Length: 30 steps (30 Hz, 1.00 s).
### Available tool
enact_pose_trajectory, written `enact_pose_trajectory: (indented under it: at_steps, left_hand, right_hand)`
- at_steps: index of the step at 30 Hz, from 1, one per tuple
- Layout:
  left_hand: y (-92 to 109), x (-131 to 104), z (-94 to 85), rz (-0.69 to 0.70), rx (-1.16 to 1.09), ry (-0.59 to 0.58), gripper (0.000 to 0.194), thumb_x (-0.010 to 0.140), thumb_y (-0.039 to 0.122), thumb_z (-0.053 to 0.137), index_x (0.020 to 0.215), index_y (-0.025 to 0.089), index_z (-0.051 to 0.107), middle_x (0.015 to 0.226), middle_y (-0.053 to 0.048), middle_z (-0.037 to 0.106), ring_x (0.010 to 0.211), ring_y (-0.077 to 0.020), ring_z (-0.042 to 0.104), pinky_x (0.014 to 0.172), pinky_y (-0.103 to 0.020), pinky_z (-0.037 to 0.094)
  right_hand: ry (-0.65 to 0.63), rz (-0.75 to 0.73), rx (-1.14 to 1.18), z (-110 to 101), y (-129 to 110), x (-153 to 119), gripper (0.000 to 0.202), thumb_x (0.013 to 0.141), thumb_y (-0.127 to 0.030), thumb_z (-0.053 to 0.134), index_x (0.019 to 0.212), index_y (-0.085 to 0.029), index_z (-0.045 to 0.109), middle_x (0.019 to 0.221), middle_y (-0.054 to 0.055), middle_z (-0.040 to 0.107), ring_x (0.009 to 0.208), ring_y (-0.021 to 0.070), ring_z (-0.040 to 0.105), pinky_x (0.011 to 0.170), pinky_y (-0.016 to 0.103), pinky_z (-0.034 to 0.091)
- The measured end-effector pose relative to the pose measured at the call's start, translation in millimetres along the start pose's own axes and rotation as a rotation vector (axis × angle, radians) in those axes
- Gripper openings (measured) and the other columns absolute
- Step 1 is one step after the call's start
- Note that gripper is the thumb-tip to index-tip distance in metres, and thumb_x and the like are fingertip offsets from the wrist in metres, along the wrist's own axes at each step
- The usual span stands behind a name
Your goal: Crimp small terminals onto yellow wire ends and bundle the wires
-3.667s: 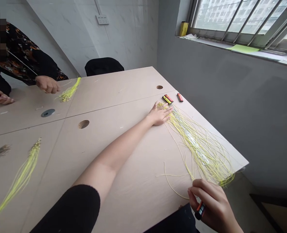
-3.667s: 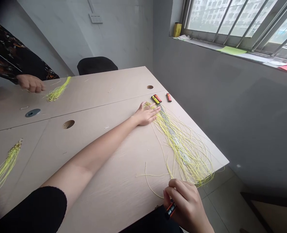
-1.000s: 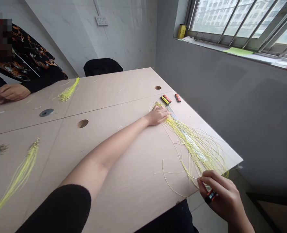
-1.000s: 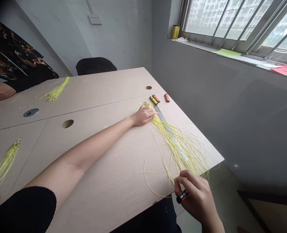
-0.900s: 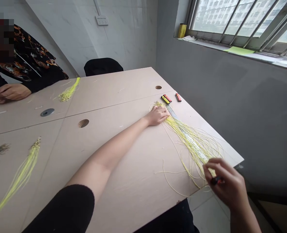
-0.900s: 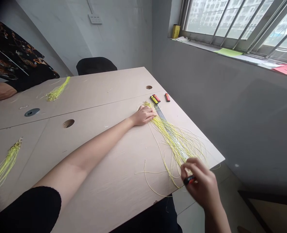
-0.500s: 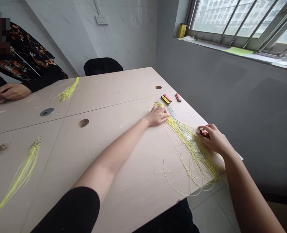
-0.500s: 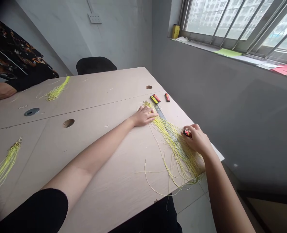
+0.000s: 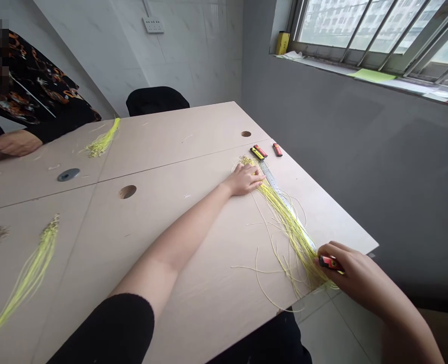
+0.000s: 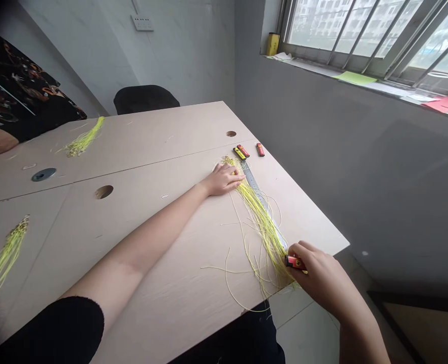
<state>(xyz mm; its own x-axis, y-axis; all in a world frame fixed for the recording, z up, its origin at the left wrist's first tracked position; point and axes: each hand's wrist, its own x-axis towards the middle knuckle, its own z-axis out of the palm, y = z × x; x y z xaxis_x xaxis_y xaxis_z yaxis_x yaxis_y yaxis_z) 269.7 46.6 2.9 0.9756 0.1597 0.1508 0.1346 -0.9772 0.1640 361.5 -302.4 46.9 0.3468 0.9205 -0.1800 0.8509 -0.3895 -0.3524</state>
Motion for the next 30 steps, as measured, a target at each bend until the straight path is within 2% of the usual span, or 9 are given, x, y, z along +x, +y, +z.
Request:
enact_pose_trajectory:
  at_steps: [5,9,14,16,18,20,22,25,30]
  left_hand:
    - [0.3,-0.5,0.5,-0.006,0.002,0.011,0.043,0.096,0.043,0.037,0.128,0.03,0.062,0.115,-0.01,0.06,0.115,-0.029,0.047,0.098,-0.046,0.029]
    - [1.4,-1.4,-0.7,-0.021,0.014,-0.001,0.043,0.096,0.042,0.037,0.13,0.029,0.061,0.117,-0.01,0.06,0.115,-0.0289,0.047,0.099,-0.045,0.029]
    - [1.9,-1.8,-2.3,-0.028,0.014,-0.004,0.043,0.095,0.042,0.038,0.131,0.031,0.06,0.117,-0.009,0.06,0.115,-0.0284,0.049,0.099,-0.045,0.03]
    - [1.9,-1.8,-2.5,-0.032,0.014,-0.005,0.042,0.095,0.042,0.04,0.13,0.031,0.061,0.116,-0.01,0.06,0.115,-0.0288,0.049,0.099,-0.046,0.03]
    - [1.9,-1.8,-2.6,-0.035,0.017,-0.01,0.043,0.094,0.042,0.04,0.13,0.031,0.061,0.116,-0.01,0.06,0.115,-0.0292,0.049,0.099,-0.046,0.03]
    - [1.9,-1.9,-2.5,-0.031,0.013,-0.009,0.042,0.094,0.043,0.04,0.129,0.031,0.061,0.116,-0.01,0.06,0.115,-0.0293,0.049,0.099,-0.046,0.03]
    - [1.8,-1.9,-2.5,-0.027,0.007,-0.003,0.042,0.094,0.043,0.04,0.129,0.032,0.061,0.116,-0.01,0.06,0.115,-0.0293,0.05,0.099,-0.046,0.031]
    - [2.1,-1.6,-2.4,-0.035,0.0,-0.004,0.042,0.094,0.044,0.041,0.129,0.032,0.061,0.116,-0.01,0.06,0.115,-0.0295,0.05,0.099,-0.046,0.031]
    - [2.7,-1.6,-2.2,-0.037,-0.001,-0.009,0.043,0.094,0.043,0.041,0.131,0.032,0.06,0.117,-0.009,0.06,0.114,-0.0291,0.049,0.099,-0.046,0.03]
  right_hand:
    - [0.138,-0.037,-0.002,-5.3,1.3,10.3,0.02,0.087,-0.035,0.049,0.082,-0.023,0.064,0.083,0.005,0.066,0.063,0.0155,0.06,0.056,0.027,0.043]
    - [0.281,0.055,0.025,-6.4,-3.7,49.6,0.043,0.084,-0.059,0.052,0.101,-0.022,0.066,0.111,0.012,0.065,0.073,0.0198,0.065,0.064,0.033,0.05]
    - [0.18,0.09,0.08,1.9,-18.5,104.5,0.087,0.07,-0.073,0.059,0.135,-0.016,0.048,0.141,0.022,0.047,0.099,0.0297,0.065,0.084,0.041,0.051]
    - [0.156,0.126,0.033,2.5,-23.1,119.9,0.103,0.065,-0.076,0.062,0.144,-0.014,0.037,0.147,0.025,0.038,0.101,0.0322,0.064,0.085,0.044,0.05]
    - [0.138,0.15,-0.022,-0.1,-25.8,129.3,0.109,0.06,-0.077,0.065,0.145,-0.013,0.036,0.147,0.025,0.037,0.102,0.0334,0.063,0.081,0.043,0.05]
    - [0.106,0.125,-0.057,-4.1,-27.2,133.6,0.094,0.061,-0.073,0.066,0.134,-0.016,0.048,0.139,0.021,0.047,0.097,0.0304,0.064,0.075,0.038,0.049]
    - [0.085,0.076,-0.07,-7.4,-28.4,134.4,0.067,0.068,-0.064,0.066,0.117,-0.019,0.058,0.123,0.015,0.059,0.089,0.0252,0.064,0.07,0.033,0.046]
    - [0.108,0.095,-0.083,-8.4,-31.2,133.2,0.036,0.078,-0.045,0.061,0.103,-0.02,0.062,0.097,0.009,0.067,0.083,0.0219,0.062,0.065,0.028,0.04]
    - [0.14,0.164,-0.109,-4.3,-34.5,129.2,0.02,0.083,-0.034,0.054,0.092,-0.02,0.064,0.086,0.008,0.069,0.077,0.0209,0.06,0.06,0.027,0.033]
